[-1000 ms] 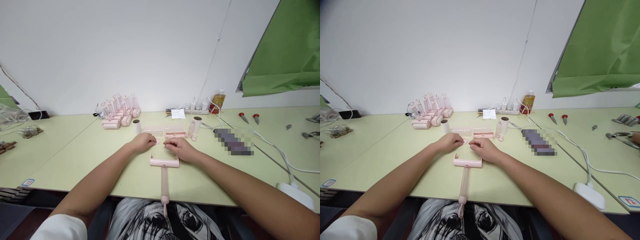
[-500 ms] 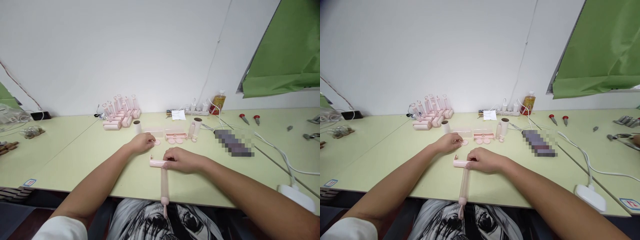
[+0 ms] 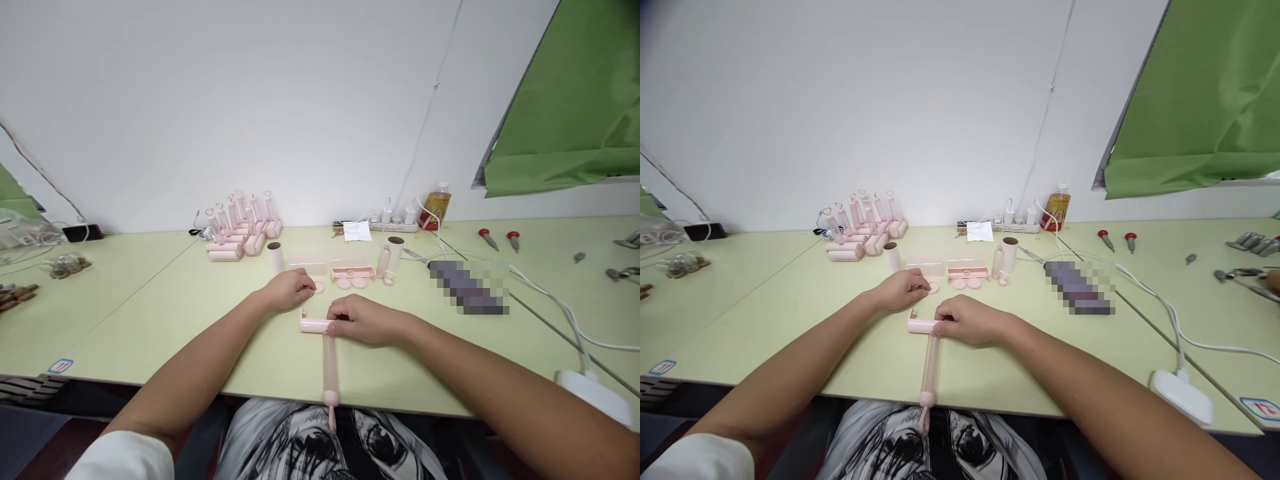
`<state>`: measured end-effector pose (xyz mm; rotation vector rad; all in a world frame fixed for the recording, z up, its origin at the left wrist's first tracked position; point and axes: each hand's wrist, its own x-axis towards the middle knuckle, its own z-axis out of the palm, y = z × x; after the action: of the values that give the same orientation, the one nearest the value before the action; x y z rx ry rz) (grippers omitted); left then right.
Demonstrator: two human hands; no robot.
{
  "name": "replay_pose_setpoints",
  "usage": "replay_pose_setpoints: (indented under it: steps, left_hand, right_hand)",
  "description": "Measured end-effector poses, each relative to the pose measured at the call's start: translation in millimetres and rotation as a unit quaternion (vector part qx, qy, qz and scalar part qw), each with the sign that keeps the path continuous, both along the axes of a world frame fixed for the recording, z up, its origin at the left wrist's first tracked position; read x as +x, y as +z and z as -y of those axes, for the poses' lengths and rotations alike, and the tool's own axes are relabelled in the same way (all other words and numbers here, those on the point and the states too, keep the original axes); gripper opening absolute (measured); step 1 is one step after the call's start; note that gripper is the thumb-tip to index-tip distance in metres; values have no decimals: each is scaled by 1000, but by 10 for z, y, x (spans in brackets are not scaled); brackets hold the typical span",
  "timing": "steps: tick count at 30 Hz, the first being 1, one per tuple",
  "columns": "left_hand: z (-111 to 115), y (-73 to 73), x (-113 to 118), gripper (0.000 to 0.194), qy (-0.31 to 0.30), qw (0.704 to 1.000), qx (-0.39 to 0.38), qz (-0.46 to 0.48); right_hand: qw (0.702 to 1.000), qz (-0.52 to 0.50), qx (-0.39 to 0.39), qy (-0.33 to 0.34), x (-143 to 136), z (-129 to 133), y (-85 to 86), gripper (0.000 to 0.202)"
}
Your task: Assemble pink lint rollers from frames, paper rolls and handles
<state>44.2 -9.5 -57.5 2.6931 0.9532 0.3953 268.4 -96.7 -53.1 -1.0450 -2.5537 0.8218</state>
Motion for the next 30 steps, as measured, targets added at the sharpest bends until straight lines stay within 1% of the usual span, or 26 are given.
replay_pose_setpoints:
  steps: [4,7,9,10,12,14,15,16,18,20,22,24,26,27,30]
  left_hand:
    - [57,60,32,29,24,999,6,39]
    - [100,121,17,30,40,993,-13,108]
    - [121,171,-23,33,60,983,-32,173]
    - [129,200,-51,34,78,973,-42,213]
    - [145,269,-111,37,123,941,-85,303]
    - [177,343,-157,42,135,904,-179,363]
    - [205,376,-164,45,122,893,-232,367]
    - [244,402,-158,47,100,889,-277,350]
    - [348,425,-103,47,40,900,-330,282]
    - [461,408,-8,44,-8,916,-339,213]
    - [546,363,85,45,-31,937,-304,170]
    - [578,314,134,42,-38,957,-243,155]
    - [564,282,130,38,-51,969,-191,148]
    - [551,276,114,37,-61,972,-177,145]
    - [525,289,69,37,-94,971,-162,146]
  right_hand:
    - [1000,-22,-16,-7,13,-20,-26,27]
    - [997,-56,-42,-25,15,-36,-48,28]
    - [994,-93,-50,-41,10,-47,-54,29]
    - [991,-116,-45,-52,8,-54,-53,29]
    - [982,-166,-9,-86,5,-69,-41,31]
    - [968,-204,56,-133,10,-81,-21,32]
    - [959,-214,94,-159,14,-84,-9,33]
    - [950,-216,132,-184,19,-84,2,33]
    - [932,-208,192,-228,26,-73,20,33]
    - [921,-199,223,-249,23,-50,28,32]
    - [924,-196,228,-236,8,-27,25,30]
    - [936,-210,203,-198,-14,-18,12,28]
    - [940,-257,142,-174,-35,-31,-4,26]
    - [935,-291,103,-175,-41,-45,-12,24]
    - [904,-379,-34,-194,-41,-92,-21,24]
